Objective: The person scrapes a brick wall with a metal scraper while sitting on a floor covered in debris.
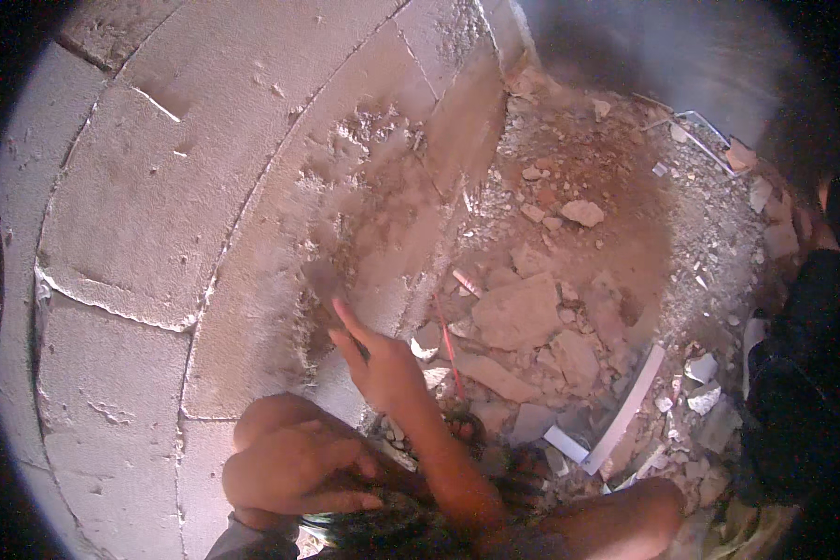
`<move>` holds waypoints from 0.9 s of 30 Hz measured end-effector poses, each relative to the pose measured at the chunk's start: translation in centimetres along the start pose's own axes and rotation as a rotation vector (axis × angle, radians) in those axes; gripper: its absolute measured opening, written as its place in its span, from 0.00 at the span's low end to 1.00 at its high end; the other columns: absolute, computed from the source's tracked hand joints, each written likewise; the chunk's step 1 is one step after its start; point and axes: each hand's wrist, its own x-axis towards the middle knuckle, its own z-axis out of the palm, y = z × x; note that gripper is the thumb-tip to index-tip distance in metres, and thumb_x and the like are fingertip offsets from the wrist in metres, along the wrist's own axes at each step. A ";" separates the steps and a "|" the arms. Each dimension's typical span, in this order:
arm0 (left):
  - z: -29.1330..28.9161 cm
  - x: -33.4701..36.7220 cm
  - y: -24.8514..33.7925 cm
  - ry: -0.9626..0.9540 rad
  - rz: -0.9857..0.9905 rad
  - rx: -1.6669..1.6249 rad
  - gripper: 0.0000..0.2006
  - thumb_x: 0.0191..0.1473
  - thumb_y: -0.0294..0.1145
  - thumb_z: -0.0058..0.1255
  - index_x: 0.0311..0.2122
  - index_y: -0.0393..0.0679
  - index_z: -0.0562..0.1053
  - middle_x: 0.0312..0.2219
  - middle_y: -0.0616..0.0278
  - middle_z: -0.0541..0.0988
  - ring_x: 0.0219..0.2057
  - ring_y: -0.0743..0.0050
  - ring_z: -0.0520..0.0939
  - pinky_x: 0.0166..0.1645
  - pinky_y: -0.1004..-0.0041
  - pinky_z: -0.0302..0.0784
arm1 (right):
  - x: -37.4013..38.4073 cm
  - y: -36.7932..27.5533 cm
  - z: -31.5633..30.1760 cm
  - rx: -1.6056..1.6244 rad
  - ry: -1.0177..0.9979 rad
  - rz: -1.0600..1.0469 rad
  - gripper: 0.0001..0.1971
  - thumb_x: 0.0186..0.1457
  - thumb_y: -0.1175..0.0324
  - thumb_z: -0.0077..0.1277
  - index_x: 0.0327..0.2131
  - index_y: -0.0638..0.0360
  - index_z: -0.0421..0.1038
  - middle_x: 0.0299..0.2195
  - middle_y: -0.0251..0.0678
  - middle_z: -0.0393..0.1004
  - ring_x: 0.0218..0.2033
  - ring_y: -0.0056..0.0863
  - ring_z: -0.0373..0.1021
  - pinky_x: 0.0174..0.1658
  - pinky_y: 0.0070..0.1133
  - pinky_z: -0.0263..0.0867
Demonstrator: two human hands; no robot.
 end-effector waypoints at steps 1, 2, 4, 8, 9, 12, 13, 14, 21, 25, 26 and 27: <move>0.1 0.1 0.0 0.010 0.010 -0.005 0.18 0.55 0.51 0.53 0.33 0.44 0.72 0.24 0.55 0.78 0.28 0.48 0.80 0.36 0.60 0.75 | 1.4 0.3 0.4 -0.055 0.030 -0.055 0.23 0.60 0.59 0.52 0.59 0.41 0.65 0.41 0.51 0.76 0.38 0.29 0.78 0.42 0.25 0.68; 0.1 0.1 0.1 0.006 0.010 -0.012 0.18 0.55 0.51 0.53 0.33 0.44 0.72 0.24 0.55 0.78 0.28 0.48 0.80 0.36 0.60 0.75 | 1.9 0.7 0.4 -0.057 0.029 -0.047 0.23 0.60 0.59 0.52 0.59 0.41 0.65 0.41 0.51 0.76 0.38 0.29 0.78 0.42 0.25 0.68; -0.3 0.0 0.5 -0.037 -0.016 0.028 0.18 0.54 0.51 0.53 0.33 0.44 0.72 0.24 0.55 0.78 0.27 0.48 0.80 0.36 0.60 0.74 | 2.6 0.8 0.3 0.032 0.118 -0.167 0.24 0.61 0.54 0.48 0.60 0.40 0.63 0.27 0.57 0.72 0.26 0.54 0.69 0.32 0.32 0.67; -0.2 -0.4 -0.3 0.011 0.016 0.010 0.17 0.54 0.50 0.54 0.33 0.44 0.72 0.23 0.56 0.78 0.26 0.50 0.79 0.35 0.60 0.74 | 0.4 0.2 -1.2 0.020 0.112 -0.116 0.23 0.60 0.59 0.52 0.58 0.43 0.66 0.29 0.55 0.74 0.23 0.30 0.73 0.37 0.26 0.68; -0.2 -0.5 -0.5 0.037 0.022 0.014 0.17 0.54 0.49 0.54 0.33 0.44 0.72 0.22 0.56 0.78 0.26 0.50 0.79 0.34 0.60 0.74 | -0.3 0.6 -0.7 0.031 0.110 -0.143 0.22 0.60 0.60 0.52 0.58 0.43 0.66 0.26 0.54 0.72 0.20 0.29 0.68 0.35 0.25 0.68; -0.3 0.3 -0.2 0.046 0.060 0.025 0.17 0.54 0.49 0.54 0.33 0.45 0.72 0.22 0.56 0.78 0.26 0.50 0.79 0.34 0.60 0.74 | 2.2 0.9 -0.2 -0.032 0.120 -0.170 0.22 0.59 0.61 0.53 0.57 0.44 0.67 0.23 0.54 0.70 0.17 0.30 0.63 0.31 0.24 0.67; -0.6 0.4 -0.1 0.035 0.068 0.042 0.17 0.54 0.49 0.54 0.33 0.45 0.71 0.22 0.56 0.78 0.26 0.50 0.79 0.34 0.60 0.74 | 3.3 0.6 0.2 -0.085 0.117 -0.178 0.22 0.59 0.61 0.54 0.57 0.44 0.67 0.23 0.54 0.70 0.17 0.31 0.63 0.29 0.24 0.66; -0.4 0.3 -0.2 0.036 0.069 0.043 0.17 0.54 0.49 0.54 0.33 0.45 0.71 0.22 0.56 0.78 0.26 0.50 0.79 0.34 0.60 0.74 | 3.1 0.5 0.0 -0.086 0.118 -0.180 0.22 0.59 0.61 0.54 0.57 0.44 0.67 0.23 0.54 0.70 0.17 0.31 0.63 0.29 0.24 0.66; -0.3 0.4 -0.5 0.011 0.066 0.006 0.17 0.55 0.49 0.53 0.35 0.44 0.72 0.21 0.56 0.78 0.25 0.48 0.79 0.33 0.59 0.74 | 1.4 1.2 0.2 -0.057 0.121 -0.164 0.22 0.59 0.59 0.53 0.57 0.43 0.67 0.21 0.52 0.68 0.16 0.34 0.60 0.27 0.26 0.65; 0.0 0.4 -0.7 -0.054 0.048 -0.013 0.16 0.55 0.49 0.53 0.36 0.45 0.72 0.22 0.56 0.78 0.25 0.48 0.79 0.33 0.59 0.74 | 1.9 0.6 -0.9 -0.069 0.136 -0.162 0.24 0.59 0.58 0.53 0.59 0.42 0.65 0.22 0.52 0.70 0.17 0.24 0.60 0.29 0.24 0.66; -0.2 0.4 -0.6 -0.053 0.043 -0.011 0.16 0.55 0.49 0.53 0.36 0.45 0.72 0.22 0.56 0.78 0.25 0.48 0.79 0.33 0.59 0.74 | 1.5 0.6 -1.3 -0.064 0.133 -0.164 0.24 0.59 0.58 0.53 0.59 0.42 0.65 0.22 0.52 0.70 0.17 0.24 0.60 0.29 0.24 0.66; -0.4 0.4 -0.4 -0.049 0.026 -0.031 0.16 0.55 0.49 0.54 0.36 0.45 0.72 0.23 0.56 0.79 0.25 0.48 0.79 0.33 0.60 0.74 | 0.8 0.8 -1.6 -0.057 0.091 -0.108 0.24 0.59 0.58 0.53 0.59 0.42 0.64 0.24 0.53 0.72 0.18 0.25 0.61 0.32 0.23 0.66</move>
